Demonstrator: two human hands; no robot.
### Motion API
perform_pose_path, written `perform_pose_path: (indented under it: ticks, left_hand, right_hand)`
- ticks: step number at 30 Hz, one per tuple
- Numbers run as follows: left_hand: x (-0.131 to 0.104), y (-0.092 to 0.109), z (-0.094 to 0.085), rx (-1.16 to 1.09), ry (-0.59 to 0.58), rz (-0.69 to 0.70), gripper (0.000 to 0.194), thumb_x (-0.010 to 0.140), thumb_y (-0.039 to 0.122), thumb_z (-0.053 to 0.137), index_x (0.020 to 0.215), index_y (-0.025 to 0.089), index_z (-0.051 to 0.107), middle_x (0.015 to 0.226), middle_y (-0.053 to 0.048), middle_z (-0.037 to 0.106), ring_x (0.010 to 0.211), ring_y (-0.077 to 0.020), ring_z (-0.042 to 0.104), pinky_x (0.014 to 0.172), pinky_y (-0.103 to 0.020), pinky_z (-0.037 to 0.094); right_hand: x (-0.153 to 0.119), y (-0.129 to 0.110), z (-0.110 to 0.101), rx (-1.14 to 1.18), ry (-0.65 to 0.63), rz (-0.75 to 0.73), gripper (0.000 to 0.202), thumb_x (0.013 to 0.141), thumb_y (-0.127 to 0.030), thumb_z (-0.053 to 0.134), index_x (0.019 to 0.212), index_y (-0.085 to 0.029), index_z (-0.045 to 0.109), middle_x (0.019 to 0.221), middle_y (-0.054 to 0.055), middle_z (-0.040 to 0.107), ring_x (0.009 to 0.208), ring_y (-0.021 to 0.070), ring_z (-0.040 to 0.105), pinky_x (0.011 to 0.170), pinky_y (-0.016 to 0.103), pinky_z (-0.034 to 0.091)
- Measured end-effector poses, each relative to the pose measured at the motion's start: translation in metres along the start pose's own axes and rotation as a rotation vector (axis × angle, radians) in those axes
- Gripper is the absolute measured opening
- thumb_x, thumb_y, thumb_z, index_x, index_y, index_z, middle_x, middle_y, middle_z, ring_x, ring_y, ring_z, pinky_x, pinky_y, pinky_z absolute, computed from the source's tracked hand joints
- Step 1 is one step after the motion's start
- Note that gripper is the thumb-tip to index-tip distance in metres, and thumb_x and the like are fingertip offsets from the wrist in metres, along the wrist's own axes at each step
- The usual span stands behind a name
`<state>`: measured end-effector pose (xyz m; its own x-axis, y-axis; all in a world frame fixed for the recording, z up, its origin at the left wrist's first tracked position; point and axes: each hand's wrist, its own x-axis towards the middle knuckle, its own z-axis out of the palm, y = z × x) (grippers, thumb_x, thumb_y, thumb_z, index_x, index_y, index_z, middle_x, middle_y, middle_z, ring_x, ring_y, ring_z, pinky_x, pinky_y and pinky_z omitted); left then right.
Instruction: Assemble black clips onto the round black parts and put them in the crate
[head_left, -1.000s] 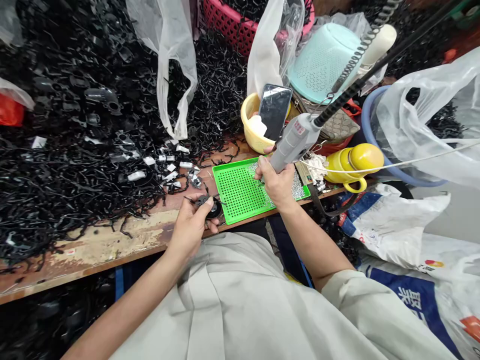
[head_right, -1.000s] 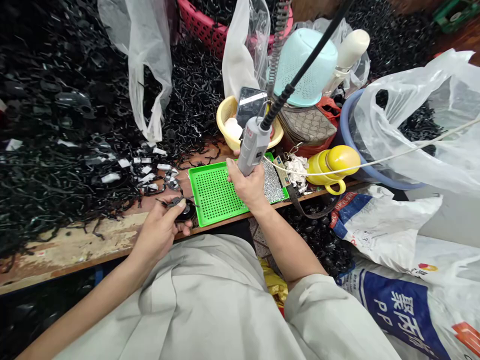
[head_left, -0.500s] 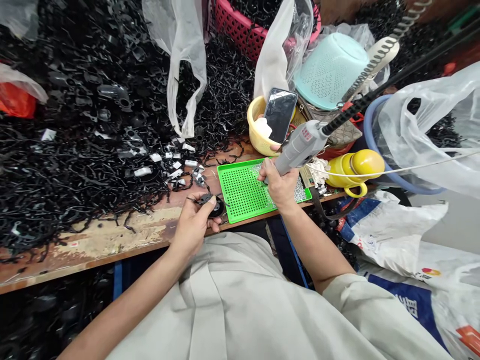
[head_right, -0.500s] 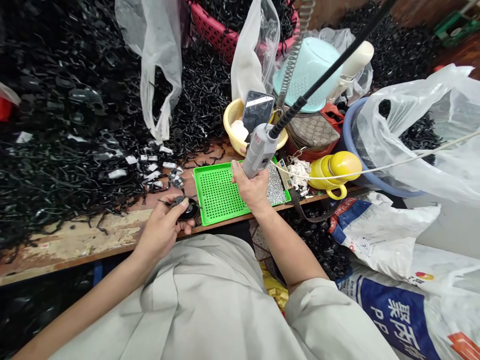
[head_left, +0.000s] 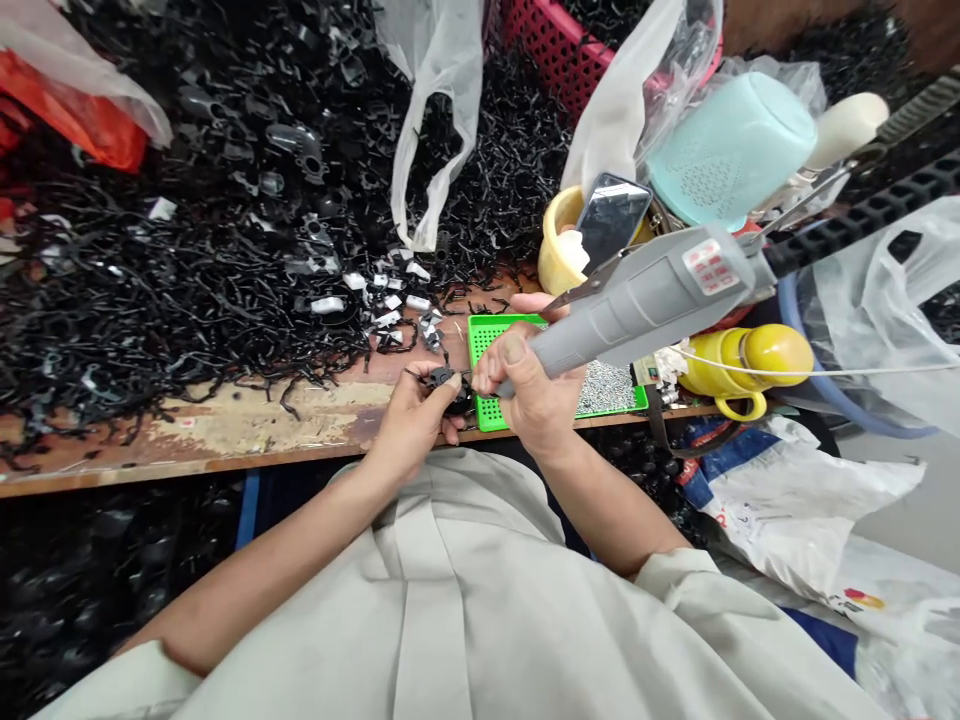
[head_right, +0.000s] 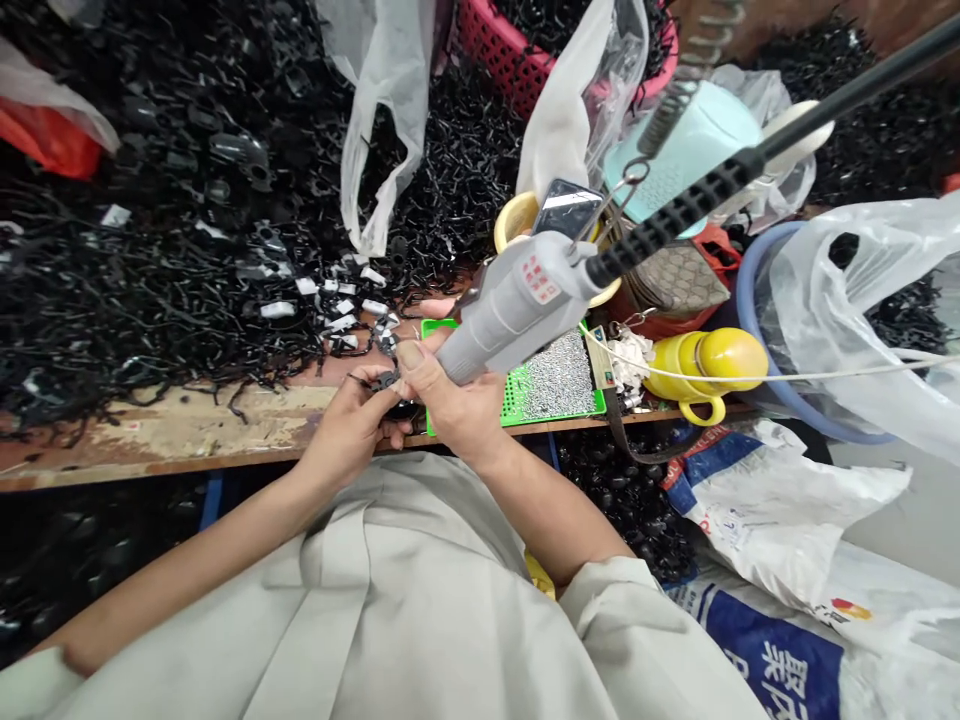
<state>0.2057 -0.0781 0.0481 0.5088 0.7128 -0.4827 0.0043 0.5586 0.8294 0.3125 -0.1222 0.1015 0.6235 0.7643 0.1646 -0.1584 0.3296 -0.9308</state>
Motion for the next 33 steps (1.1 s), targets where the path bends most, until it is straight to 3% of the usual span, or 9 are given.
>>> perform_pose_path:
  ticks: [4,9,15,18,21,23,26,33]
  left_hand:
    - [0.0,-0.005,-0.003,0.011,-0.015,0.009,0.038,0.074,0.039,0.07,0.095,0.024,0.043,0.071,0.007,0.056,0.041,-0.0081,0.055,0.032,-0.016,0.037]
    - [-0.003,-0.004,-0.004,-0.043,0.007,-0.028,0.04,0.069,0.035,0.074,0.093,0.024,0.044,0.066,0.009,0.053,0.036,-0.0044,0.047,0.03,-0.013,0.027]
    - [-0.005,-0.001,-0.006,-0.042,-0.02,-0.026,0.038,0.068,0.031,0.074,0.089,0.023,0.044,0.067,0.01,0.051,0.039,-0.0026,0.043,0.035,-0.014,0.035]
    - [-0.004,0.0,-0.01,0.005,-0.056,-0.049,0.035,0.071,0.034,0.071,0.091,0.024,0.043,0.064,0.009,0.051,0.036,-0.0052,0.044,0.03,-0.014,0.028]
    - [-0.003,0.003,-0.01,0.001,-0.068,-0.039,0.028,0.075,0.037,0.064,0.09,0.025,0.044,0.059,0.008,0.051,0.037,-0.0089,0.048,0.029,-0.014,0.025]
    - [-0.003,0.005,-0.006,-0.013,-0.071,-0.028,0.025,0.078,0.04,0.06,0.087,0.024,0.044,0.057,0.007,0.05,0.038,-0.0107,0.05,0.028,-0.015,0.025]
    - [-0.001,0.006,0.002,0.006,-0.047,-0.025,0.025,0.081,0.043,0.057,0.082,0.023,0.042,0.056,0.007,0.049,0.038,-0.0114,0.051,0.027,-0.015,0.024]
    - [-0.001,0.0,0.007,0.06,-0.005,-0.031,0.025,0.082,0.045,0.055,0.084,0.024,0.041,0.052,0.008,0.048,0.033,-0.0104,0.046,0.025,-0.015,0.021]
  right_hand:
    - [0.0,0.002,0.003,0.012,-0.023,0.016,0.037,0.08,-0.044,0.068,0.107,-0.028,0.05,0.057,-0.009,0.047,0.043,0.0103,0.049,0.047,0.028,0.047]
    - [-0.008,0.016,0.005,-0.032,-0.06,0.148,0.036,0.078,-0.049,0.069,0.095,-0.026,0.046,0.054,-0.009,0.047,0.044,0.0115,0.05,0.048,0.029,0.047]
    - [-0.013,0.017,0.006,-0.022,-0.064,0.102,0.035,0.08,-0.045,0.07,0.101,-0.025,0.049,0.054,-0.01,0.046,0.043,0.0098,0.049,0.048,0.028,0.049]
    - [-0.004,0.003,-0.009,0.007,-0.058,0.048,0.036,0.081,-0.045,0.068,0.106,-0.026,0.052,0.055,-0.01,0.045,0.041,0.0096,0.048,0.042,0.026,0.046]
    - [0.016,-0.007,-0.039,-0.043,0.076,-0.126,0.032,0.081,-0.042,0.068,0.107,-0.028,0.054,0.057,-0.01,0.046,0.043,0.0086,0.048,0.044,0.025,0.047]
    - [0.03,-0.005,-0.062,-0.115,0.188,-0.231,0.03,0.082,-0.039,0.068,0.106,-0.028,0.055,0.055,-0.011,0.047,0.043,0.0079,0.048,0.047,0.024,0.047]
    - [0.046,0.01,-0.087,-0.239,0.265,-0.225,0.031,0.081,-0.04,0.069,0.104,-0.024,0.055,0.053,-0.011,0.051,0.04,0.0083,0.049,0.045,0.024,0.044]
    - [0.047,0.03,-0.093,-0.364,0.268,-0.184,0.032,0.08,-0.041,0.068,0.099,-0.019,0.054,0.051,-0.01,0.054,0.04,0.0096,0.053,0.049,0.026,0.047]
